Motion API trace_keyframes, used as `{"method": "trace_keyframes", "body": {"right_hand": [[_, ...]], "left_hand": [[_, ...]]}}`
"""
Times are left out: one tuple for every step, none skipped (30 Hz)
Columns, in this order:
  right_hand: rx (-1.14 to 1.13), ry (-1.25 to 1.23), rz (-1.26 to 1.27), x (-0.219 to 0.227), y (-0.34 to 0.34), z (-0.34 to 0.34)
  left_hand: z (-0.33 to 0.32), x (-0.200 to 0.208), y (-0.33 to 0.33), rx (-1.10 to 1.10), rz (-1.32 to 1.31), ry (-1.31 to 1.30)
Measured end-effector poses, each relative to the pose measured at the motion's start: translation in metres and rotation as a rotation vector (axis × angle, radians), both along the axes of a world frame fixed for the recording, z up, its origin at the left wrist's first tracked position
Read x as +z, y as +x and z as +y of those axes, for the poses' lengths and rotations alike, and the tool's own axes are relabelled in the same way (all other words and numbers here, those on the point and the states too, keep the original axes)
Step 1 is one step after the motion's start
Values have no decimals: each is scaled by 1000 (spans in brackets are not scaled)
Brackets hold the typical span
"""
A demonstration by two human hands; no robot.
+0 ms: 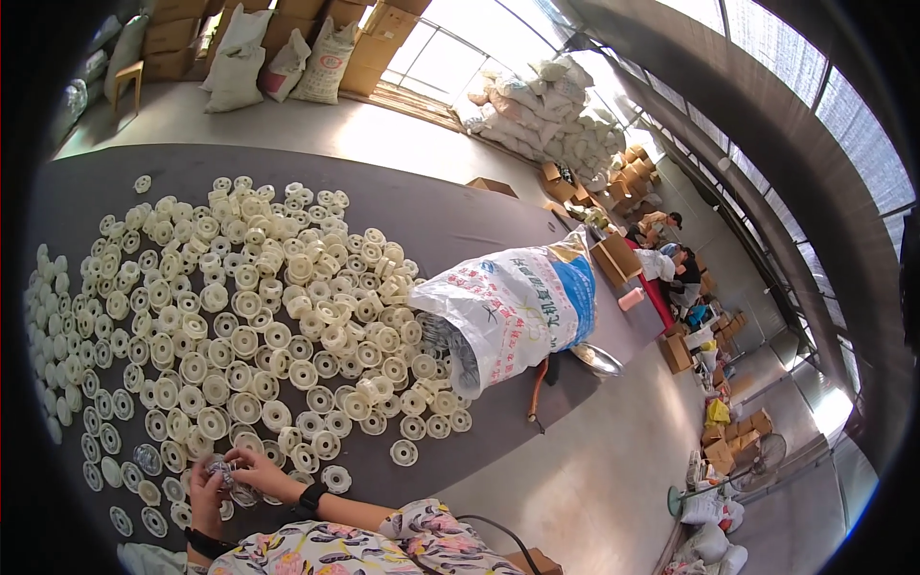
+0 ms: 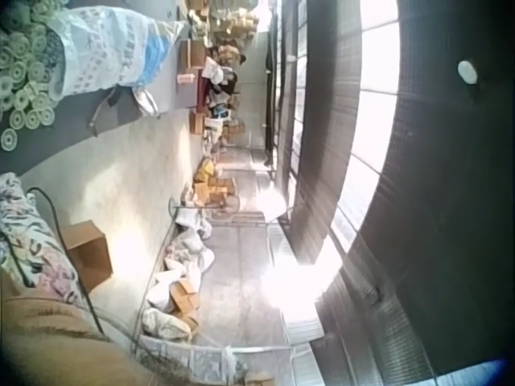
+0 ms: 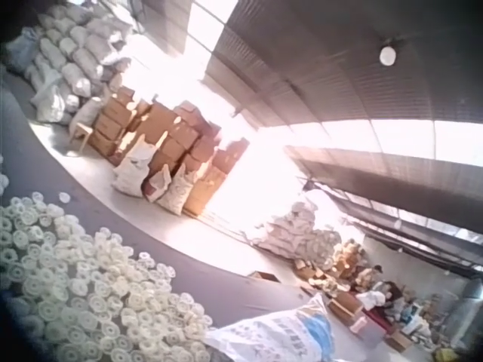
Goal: The person sorts plastic caps on a table, moves a metal tray, and pours metal springs from a large bag. They then pick up the springs and insert them into the plastic caps one at a time.
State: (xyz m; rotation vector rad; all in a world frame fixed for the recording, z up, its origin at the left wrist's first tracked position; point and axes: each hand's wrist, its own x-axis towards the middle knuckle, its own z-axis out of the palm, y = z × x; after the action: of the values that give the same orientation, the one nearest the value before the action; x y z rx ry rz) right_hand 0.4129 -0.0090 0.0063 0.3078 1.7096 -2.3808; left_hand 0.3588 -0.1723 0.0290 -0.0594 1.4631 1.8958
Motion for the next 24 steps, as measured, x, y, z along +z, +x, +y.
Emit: {"method": "trace_keyframes", "body": {"right_hand": [[11, -4, -5, 5, 0, 0], [43, -145, -104, 19, 3, 4], [75, -286, -205, 28, 3, 4], [73, -284, -204, 31, 4, 1], [18, -356, -233, 33, 5, -3], [-36, -428, -261, 33, 7, -6], [-46, -430, -254, 17, 8, -5], [-64, -357, -216, -14, 9, -7], [-76, -285, -184, -33, 9, -10], [-74, -286, -186, -30, 9, -10], [-87, -485, -289, -26, 9, -9], [-100, -683, -392, -23, 10, -8], [-92, -684, -397, -2, 9, -7], [-36, -783, -455, 27, 10, -8], [13, -881, -505, 43, 11, -9], [4, -883, -495, 27, 13, -11], [59, -915, -494, -2, 14, -16], [122, -949, -499, -20, 15, -23], [124, -949, -502, -15, 14, -22], [29, -1028, -475, -9, 14, -19], [-68, -1105, -446, -4, 14, -17], [-153, -1044, -445, 0, 12, -13], [-150, -1045, -446, 4, 12, -13], [-119, -946, -384, 8, 14, -11]], "left_hand": [[-6, 0, 0, 11, -5, -4], [-11, 4, -1, -42, -24, 26], [-14, 5, -1, -94, -44, 56], [-11, 4, 2, -96, -44, 59], [-6, -1, 7, 37, 47, 24], [-3, -5, 11, 172, 137, -10], [1, -4, 13, 161, 142, -9], [3, -5, 15, 162, 538, -183], [3, -5, 16, 163, 931, -360], [4, 0, 17, 164, 929, -362], [4, 6, 18, 162, 937, -357], [5, 14, 18, 160, 945, -351], [5, 25, 15, 166, 943, -358], [5, 36, 11, 161, 521, -96], [4, 42, 10, 144, 99, 164], [6, 41, 10, 131, 103, 166], [7, 36, 9, 101, 273, 87], [5, 32, 10, 76, 439, 4], [6, 32, 10, 79, 438, 2], [8, 33, 11, 35, 680, -172], [9, 33, 12, -12, 919, -349], [4, 33, 14, -41, 1073, -491], [2, 31, 16, -40, 1073, -494], [2, 28, 16, -15, 820, -358]]}}
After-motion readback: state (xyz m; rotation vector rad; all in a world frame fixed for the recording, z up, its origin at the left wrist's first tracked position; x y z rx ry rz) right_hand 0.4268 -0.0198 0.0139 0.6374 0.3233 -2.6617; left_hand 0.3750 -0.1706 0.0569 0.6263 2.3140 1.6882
